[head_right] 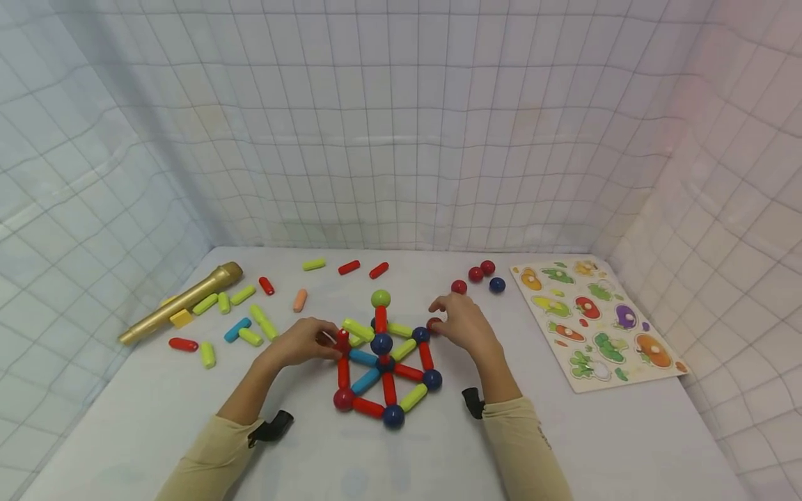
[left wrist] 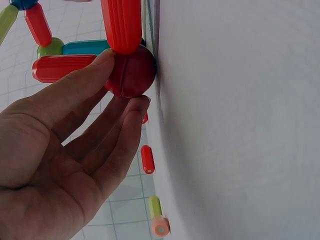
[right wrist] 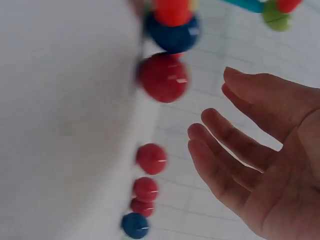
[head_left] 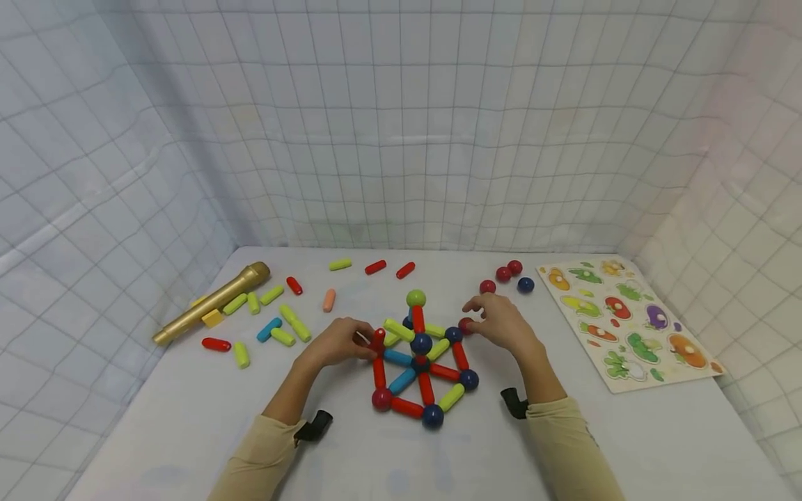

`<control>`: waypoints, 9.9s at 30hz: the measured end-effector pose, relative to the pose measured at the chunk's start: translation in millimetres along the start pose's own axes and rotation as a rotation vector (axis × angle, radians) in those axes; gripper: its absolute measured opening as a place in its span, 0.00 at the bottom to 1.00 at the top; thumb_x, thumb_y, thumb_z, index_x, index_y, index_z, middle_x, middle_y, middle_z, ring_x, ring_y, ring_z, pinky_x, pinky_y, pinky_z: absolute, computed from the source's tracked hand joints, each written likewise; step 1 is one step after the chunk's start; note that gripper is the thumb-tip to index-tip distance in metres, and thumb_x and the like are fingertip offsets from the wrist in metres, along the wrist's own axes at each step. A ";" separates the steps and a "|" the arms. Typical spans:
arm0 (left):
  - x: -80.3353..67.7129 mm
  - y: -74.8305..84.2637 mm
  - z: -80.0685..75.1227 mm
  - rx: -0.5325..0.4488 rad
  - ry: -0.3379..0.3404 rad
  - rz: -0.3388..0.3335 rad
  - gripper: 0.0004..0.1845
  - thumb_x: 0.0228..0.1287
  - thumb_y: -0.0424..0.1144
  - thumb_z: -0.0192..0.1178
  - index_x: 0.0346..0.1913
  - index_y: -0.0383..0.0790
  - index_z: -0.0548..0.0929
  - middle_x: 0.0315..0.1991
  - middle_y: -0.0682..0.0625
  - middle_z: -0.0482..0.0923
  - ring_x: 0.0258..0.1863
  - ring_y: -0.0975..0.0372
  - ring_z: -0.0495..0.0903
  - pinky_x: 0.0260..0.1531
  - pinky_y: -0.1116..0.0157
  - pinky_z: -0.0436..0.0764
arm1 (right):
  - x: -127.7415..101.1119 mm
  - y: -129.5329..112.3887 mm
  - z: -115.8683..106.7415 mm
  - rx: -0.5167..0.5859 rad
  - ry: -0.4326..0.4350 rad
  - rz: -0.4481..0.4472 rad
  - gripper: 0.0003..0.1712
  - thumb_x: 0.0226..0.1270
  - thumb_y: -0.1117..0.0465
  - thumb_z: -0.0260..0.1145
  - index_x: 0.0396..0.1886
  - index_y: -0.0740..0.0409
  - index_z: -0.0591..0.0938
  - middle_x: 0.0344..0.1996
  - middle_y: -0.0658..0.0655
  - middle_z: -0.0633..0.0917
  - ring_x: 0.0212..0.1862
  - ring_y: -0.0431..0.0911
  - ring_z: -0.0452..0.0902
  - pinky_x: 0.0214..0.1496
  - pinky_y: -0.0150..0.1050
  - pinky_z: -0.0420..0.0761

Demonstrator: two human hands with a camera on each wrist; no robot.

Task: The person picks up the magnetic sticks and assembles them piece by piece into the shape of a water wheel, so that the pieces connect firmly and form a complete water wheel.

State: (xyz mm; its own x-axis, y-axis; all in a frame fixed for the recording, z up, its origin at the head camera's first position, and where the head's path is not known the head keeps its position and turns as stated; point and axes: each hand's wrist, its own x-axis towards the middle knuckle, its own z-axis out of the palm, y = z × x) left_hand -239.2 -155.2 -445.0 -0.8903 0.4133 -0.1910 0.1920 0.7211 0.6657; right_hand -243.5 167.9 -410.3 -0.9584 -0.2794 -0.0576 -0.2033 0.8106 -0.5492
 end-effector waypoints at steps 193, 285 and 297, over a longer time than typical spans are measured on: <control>-28.4 -56.0 -48.0 0.390 0.222 -0.183 0.09 0.56 0.35 0.69 0.40 0.35 0.86 0.39 0.41 0.85 0.40 0.50 0.82 0.42 0.52 0.80 | -35.7 -68.0 37.0 0.043 0.205 -0.413 0.16 0.56 0.64 0.74 0.46 0.56 0.87 0.39 0.52 0.84 0.38 0.48 0.80 0.41 0.37 0.84; -12.5 1.5 2.7 -0.057 0.057 -0.063 0.07 0.56 0.35 0.70 0.38 0.43 0.86 0.36 0.52 0.85 0.37 0.62 0.79 0.41 0.63 0.81 | -3.5 -133.0 -0.2 -0.024 0.135 -0.756 0.13 0.60 0.61 0.72 0.46 0.53 0.87 0.42 0.51 0.83 0.41 0.42 0.80 0.41 0.28 0.79; -16.7 0.7 2.3 -0.083 0.069 -0.099 0.15 0.55 0.36 0.71 0.46 0.38 0.85 0.42 0.48 0.86 0.40 0.60 0.82 0.45 0.58 0.83 | 7.1 -144.0 31.0 -0.140 0.005 -0.695 0.13 0.63 0.63 0.69 0.48 0.52 0.87 0.42 0.51 0.83 0.41 0.41 0.80 0.42 0.24 0.79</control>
State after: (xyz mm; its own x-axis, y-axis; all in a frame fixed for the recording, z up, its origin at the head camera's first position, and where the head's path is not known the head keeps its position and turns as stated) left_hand -223.3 -160.3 -443.1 -0.9301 0.3010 -0.2106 0.0695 0.7071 0.7037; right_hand -214.7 33.2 -357.4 -0.5980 -0.7542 0.2714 -0.7919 0.5036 -0.3454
